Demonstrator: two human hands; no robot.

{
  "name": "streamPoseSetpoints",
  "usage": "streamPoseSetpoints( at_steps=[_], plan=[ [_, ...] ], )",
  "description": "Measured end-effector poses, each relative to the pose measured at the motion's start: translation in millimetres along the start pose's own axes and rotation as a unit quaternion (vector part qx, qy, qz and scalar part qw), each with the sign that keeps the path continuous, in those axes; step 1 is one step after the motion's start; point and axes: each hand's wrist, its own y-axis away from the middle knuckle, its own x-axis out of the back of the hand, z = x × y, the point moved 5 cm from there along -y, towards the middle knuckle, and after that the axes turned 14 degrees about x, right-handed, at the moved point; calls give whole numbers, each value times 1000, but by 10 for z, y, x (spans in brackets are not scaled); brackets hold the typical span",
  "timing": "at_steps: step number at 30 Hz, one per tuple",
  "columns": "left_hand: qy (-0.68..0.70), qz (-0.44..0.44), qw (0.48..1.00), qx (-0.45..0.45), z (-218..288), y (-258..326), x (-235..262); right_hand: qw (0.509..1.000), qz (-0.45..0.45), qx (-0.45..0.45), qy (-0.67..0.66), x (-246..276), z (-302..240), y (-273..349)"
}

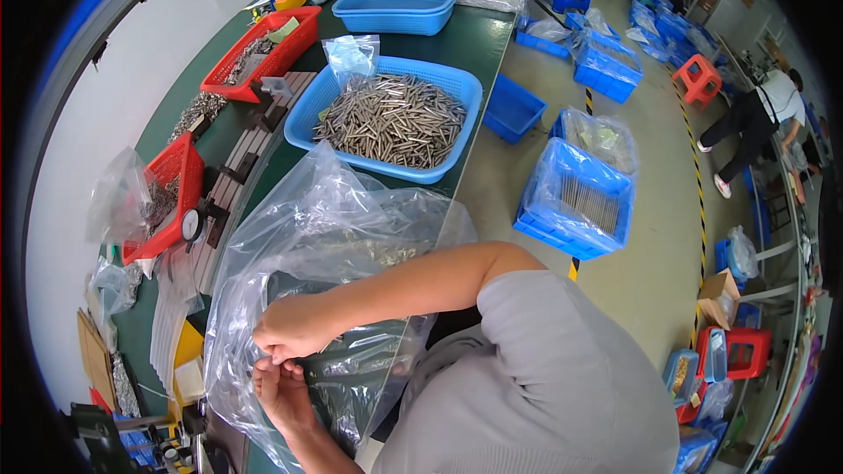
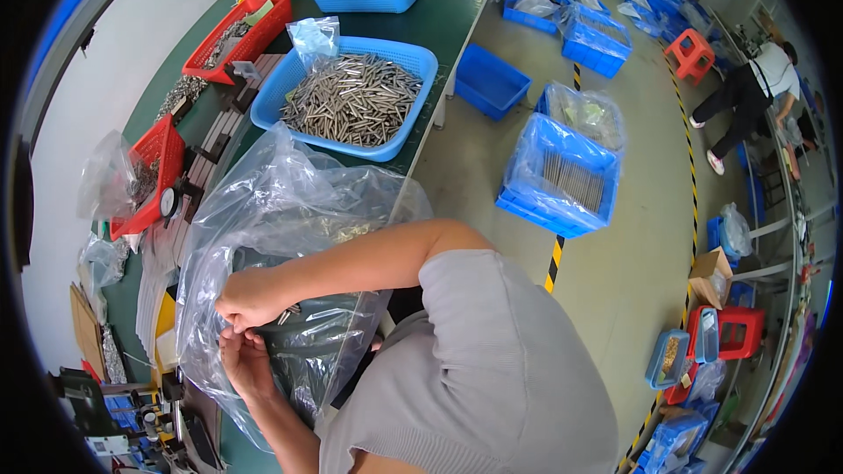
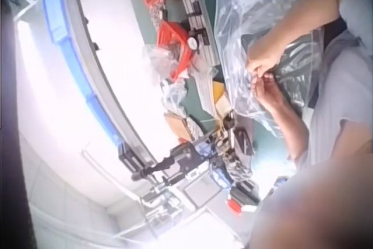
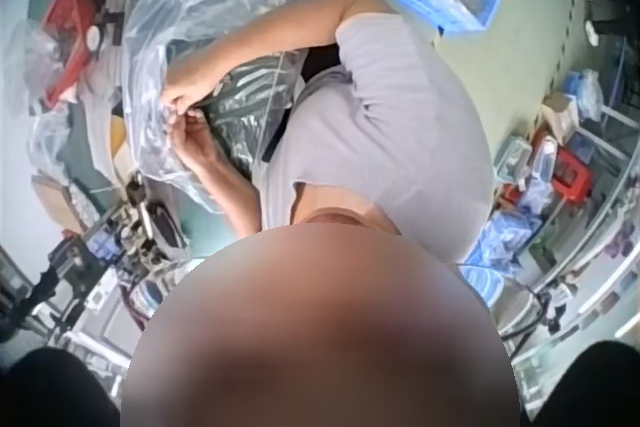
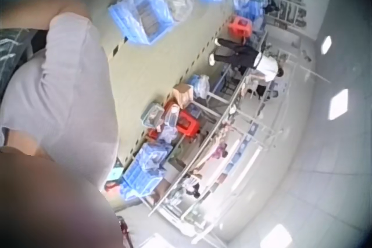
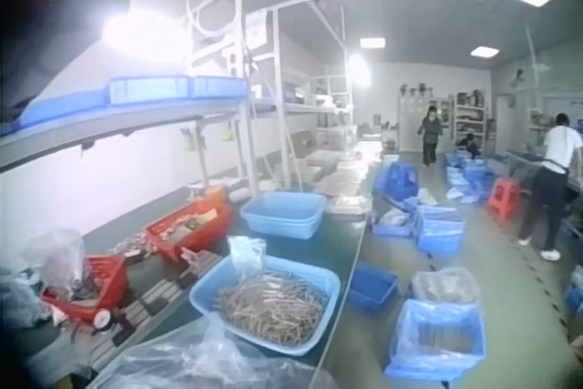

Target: Inspecting and sorting small metal pins at a manufacturing workbench.

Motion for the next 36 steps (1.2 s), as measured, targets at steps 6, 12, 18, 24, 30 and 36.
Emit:
streamPoseSetpoints(
  at_steps=[6, 12, 18, 24, 30, 36],
  plan=[
    [9, -55, 998, -1, -2, 16, -72, 1000, 8, 18, 21, 83, -133, 10],
    [29, -83, 996, 29, -25, 33, -149, 997, 25, 72, 31, 120, -284, 52],
    [45, -66, 997, 14, -25, 90, -126, 985, 141, 46, 84, 489, -581, 122],
    [59, -40, 997, 12, 0, 68, -45, 902, 326, -68, 275, 1852, -732, 612],
    [55, -57, 996, 27, 28, -79, -135, 857, 130, -231, 441, 2675, -258, 1283],
    [59, -22, 998, 17, 37, 17, 1, 849, 234, -127, 457, 1961, -719, 777]
  ],
)
